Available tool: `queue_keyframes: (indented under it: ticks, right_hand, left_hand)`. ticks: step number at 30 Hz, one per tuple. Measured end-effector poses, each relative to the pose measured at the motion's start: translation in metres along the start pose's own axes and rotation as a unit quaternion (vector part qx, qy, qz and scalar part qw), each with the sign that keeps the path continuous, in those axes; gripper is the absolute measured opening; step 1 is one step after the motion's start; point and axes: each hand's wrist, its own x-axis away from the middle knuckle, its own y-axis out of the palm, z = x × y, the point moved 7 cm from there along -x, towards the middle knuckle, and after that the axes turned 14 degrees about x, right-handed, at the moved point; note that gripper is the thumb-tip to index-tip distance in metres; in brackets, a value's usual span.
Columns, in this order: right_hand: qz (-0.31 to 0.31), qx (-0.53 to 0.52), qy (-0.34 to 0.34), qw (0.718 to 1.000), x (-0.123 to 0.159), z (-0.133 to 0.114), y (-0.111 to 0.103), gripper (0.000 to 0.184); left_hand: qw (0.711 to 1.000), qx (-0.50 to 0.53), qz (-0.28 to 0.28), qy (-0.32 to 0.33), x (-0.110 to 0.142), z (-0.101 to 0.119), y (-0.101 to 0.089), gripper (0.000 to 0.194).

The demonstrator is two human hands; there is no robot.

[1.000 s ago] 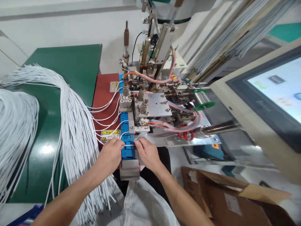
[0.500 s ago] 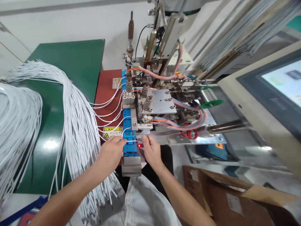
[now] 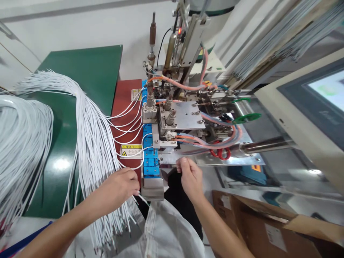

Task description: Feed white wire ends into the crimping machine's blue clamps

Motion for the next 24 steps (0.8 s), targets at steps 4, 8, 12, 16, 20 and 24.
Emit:
queue_keyframes:
  ticks: [4, 8, 12, 16, 20, 24]
  right_hand:
    - [-0.008, 0.010, -0.030, 0.999, 0.011, -0.007, -0.002, 0.035]
    - [-0.066, 0.031, -0.141, 0.987, 0.030, -0.031, 0.004, 0.019]
    - [-0.079, 0.042, -0.221, 0.971, 0.039, -0.056, 0.010, 0.012]
    - [-0.065, 0.076, -0.186, 0.978, 0.030, -0.064, 0.014, 0.011]
    - [-0.087, 0.096, -0.179, 0.975, 0.024, -0.070, 0.020, 0.016]
    - [-0.074, 0.045, -0.126, 0.988, 0.023, -0.062, 0.024, 0.015]
  left_hand:
    - [0.990, 0.107, 0.084, 0.022, -0.014, 0.007, -0.002, 0.020]
    - [0.965, 0.180, 0.191, -0.001, -0.021, 0.004, -0.005, 0.015]
    - [0.948, 0.204, 0.239, -0.046, -0.029, -0.002, -0.007, 0.011]
    - [0.939, 0.210, 0.266, -0.063, -0.032, -0.005, -0.009, 0.013]
    - [0.936, 0.214, 0.276, -0.040, -0.032, -0.004, -0.007, 0.016]
    - [0.916, 0.228, 0.323, -0.067, -0.028, -0.010, -0.010, 0.014]
